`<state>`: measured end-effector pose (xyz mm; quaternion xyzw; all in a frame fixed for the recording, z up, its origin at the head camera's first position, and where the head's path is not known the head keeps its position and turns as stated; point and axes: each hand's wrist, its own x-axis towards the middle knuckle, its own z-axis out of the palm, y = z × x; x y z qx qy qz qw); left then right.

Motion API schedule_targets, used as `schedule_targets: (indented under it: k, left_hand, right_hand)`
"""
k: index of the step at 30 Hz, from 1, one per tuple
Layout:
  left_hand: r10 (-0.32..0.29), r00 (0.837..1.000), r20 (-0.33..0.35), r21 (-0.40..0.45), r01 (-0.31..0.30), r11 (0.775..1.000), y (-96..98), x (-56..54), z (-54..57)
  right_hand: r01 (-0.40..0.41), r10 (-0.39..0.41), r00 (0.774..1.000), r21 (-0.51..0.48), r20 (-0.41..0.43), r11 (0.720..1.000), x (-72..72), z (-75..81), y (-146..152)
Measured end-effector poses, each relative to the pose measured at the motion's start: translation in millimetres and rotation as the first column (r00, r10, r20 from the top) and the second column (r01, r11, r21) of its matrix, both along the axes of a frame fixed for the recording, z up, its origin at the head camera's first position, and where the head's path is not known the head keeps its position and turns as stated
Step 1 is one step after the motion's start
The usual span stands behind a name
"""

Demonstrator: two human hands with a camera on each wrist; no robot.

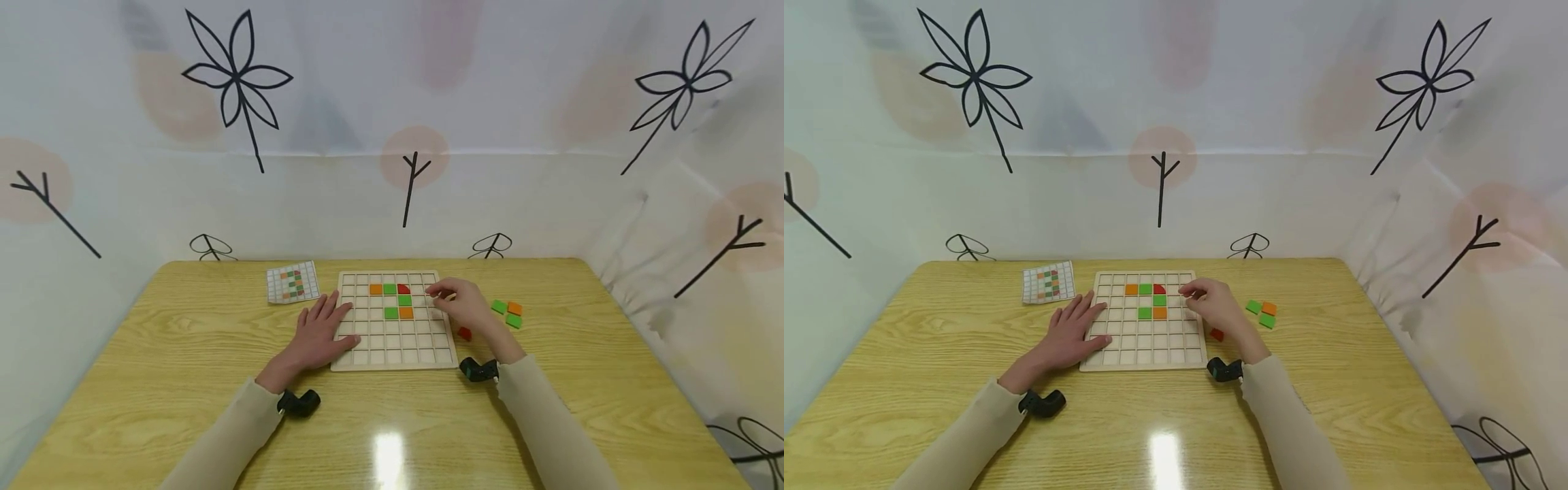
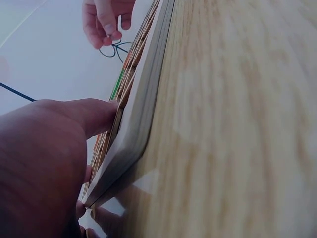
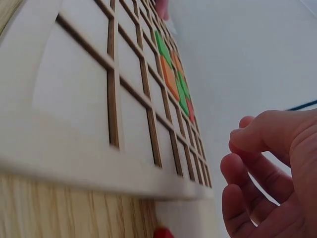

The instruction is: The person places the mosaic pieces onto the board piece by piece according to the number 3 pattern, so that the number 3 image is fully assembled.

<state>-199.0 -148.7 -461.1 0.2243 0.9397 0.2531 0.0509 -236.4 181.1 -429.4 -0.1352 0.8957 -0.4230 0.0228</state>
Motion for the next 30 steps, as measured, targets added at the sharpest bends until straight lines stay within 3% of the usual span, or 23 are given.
schedule_targets:
  k: [11, 21, 30]
  left_hand:
    - [-0.002, 1.0, 0.0, -0.014, 0.002, 1.0, -0.1, -1.1, 0.6]
    - [-0.009, 1.0, -0.005, -0.011, 0.009, 1.0, 0.6, -0.6, 0.4]
    - [-0.004, 1.0, -0.008, -0.014, 0.004, 1.0, -0.1, -0.2, -0.4]
  right_hand:
    - [0.031, -0.032, 0.997, -0.007, -0.074, 0.999, 9.7, -6.8, 40]
    - [0.128, -0.117, 0.988, 0.098, -0.105, 0.987, 24.0, -10.5, 79]
    - [0.153, -0.134, 0.984, 0.159, -0.121, 0.975, 39.2, -6.1, 114]
